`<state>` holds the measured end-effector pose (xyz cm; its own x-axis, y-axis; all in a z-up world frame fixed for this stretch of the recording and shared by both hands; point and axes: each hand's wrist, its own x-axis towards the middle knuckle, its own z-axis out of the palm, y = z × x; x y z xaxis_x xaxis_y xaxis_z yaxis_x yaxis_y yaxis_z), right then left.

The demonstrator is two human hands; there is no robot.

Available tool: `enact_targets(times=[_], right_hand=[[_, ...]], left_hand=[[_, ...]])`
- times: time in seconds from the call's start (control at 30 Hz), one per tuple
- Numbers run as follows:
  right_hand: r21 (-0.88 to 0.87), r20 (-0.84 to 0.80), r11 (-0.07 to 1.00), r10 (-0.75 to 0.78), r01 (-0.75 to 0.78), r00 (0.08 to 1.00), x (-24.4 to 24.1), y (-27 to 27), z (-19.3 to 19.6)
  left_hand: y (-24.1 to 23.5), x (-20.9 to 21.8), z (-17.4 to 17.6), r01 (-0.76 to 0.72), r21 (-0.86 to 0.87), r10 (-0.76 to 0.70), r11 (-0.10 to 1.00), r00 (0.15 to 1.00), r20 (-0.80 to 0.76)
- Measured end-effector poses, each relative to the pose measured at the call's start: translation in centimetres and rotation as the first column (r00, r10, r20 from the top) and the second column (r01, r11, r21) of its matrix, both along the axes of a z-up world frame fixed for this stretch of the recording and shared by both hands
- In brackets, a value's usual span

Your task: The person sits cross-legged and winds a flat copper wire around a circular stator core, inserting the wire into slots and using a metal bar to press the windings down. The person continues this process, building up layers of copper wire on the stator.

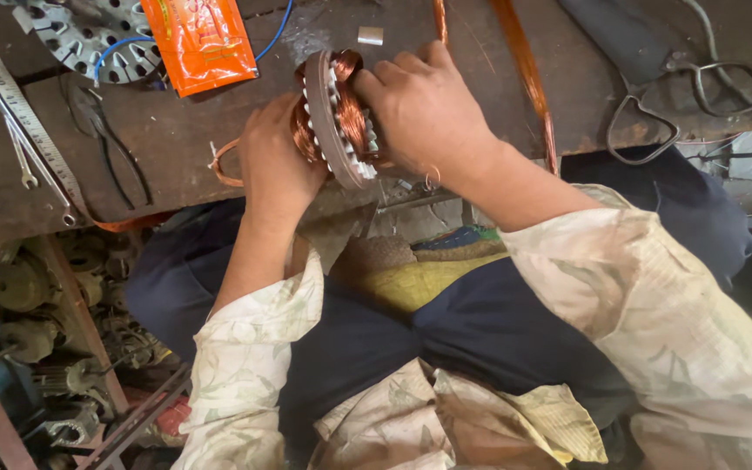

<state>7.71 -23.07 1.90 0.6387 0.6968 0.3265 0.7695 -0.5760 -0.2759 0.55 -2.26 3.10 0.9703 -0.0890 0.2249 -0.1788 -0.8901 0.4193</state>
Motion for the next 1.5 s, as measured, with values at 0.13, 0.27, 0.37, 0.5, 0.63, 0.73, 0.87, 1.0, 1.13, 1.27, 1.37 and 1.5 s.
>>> enact_targets(times=[0.13, 0.27, 0.37, 0.5, 0.63, 0.73, 0.87, 1.0, 1.13, 1.27, 1.37, 1.5], right_hand=[[-0.046, 0.050, 0.999, 0.022, -0.019, 0.999, 0.1, -0.5, 0.3], [-0.099, 0.032, 0.995, -0.013, 0.016, 0.999, 0.0, 0.0, 0.1], [-0.088, -0.013, 0.996, 0.033, -0.034, 0.999, 0.2, 0.0, 0.1], [0.002, -0.026, 0.997, 0.075, -0.075, 0.997, 0.6, -0.6, 0.5], [-0.003, -0.071, 0.997, 0.080, -0.080, 0.994, 0.9, -0.9, 0.7], [-0.003, -0.048, 0.999, 0.039, -0.040, 0.998, 0.7, -0.8, 0.5], [-0.007, 0.004, 0.996, -0.086, 0.086, 0.996, 0.1, -0.1, -0.5], [0.034, -0.006, 0.998, -0.050, 0.050, 0.999, 0.3, 0.2, -1.2], [0.064, -0.037, 0.998, -0.017, 0.019, 0.999, 0.6, -0.7, -0.8], [0.116, -0.077, 0.993, 0.041, -0.032, 0.996, 1.0, -1.3, -0.3], [0.088, -0.137, 0.995, -0.036, 0.049, 0.990, 1.1, -0.7, -0.6], [0.037, -0.102, 0.995, -0.090, 0.094, 0.991, 0.8, 0.4, -0.9]], left_hand=[[0.0, -0.1, -0.2, -0.017, -0.001, 0.017, 1.000, 1.000, -0.017], [0.0, -0.3, -0.3, 0.019, -0.012, -0.019, 1.000, 0.999, 0.031], [0.1, -0.1, -0.2, 0.005, -0.026, -0.005, 1.000, 0.999, -0.032], [0.1, 0.1, -0.1, 0.015, -0.025, -0.017, 1.000, 0.998, -0.055], [0.0, 0.0, -0.2, 0.020, 0.011, -0.020, 1.000, 0.998, -0.055], [0.0, 0.0, -0.2, 0.033, 0.015, -0.033, 0.999, 0.999, 0.008], [0.0, 0.2, -0.1, 0.049, 0.041, -0.048, 0.998, 0.999, -0.008], [0.1, 0.2, 0.2, 0.041, -0.047, -0.042, 0.998, 0.999, -0.026], [0.2, 0.3, 0.4, -0.013, 0.021, 0.013, 1.000, 1.000, -0.018], [0.1, 0.1, 0.3, -0.017, 0.038, 0.018, 0.999, 1.000, -0.009], [0.1, 0.5, 0.3, 0.028, -0.035, -0.031, 0.999, 0.997, -0.074], [0.3, 1.4, 0.7, -0.018, -0.152, -0.004, 0.988, 0.990, -0.142]])
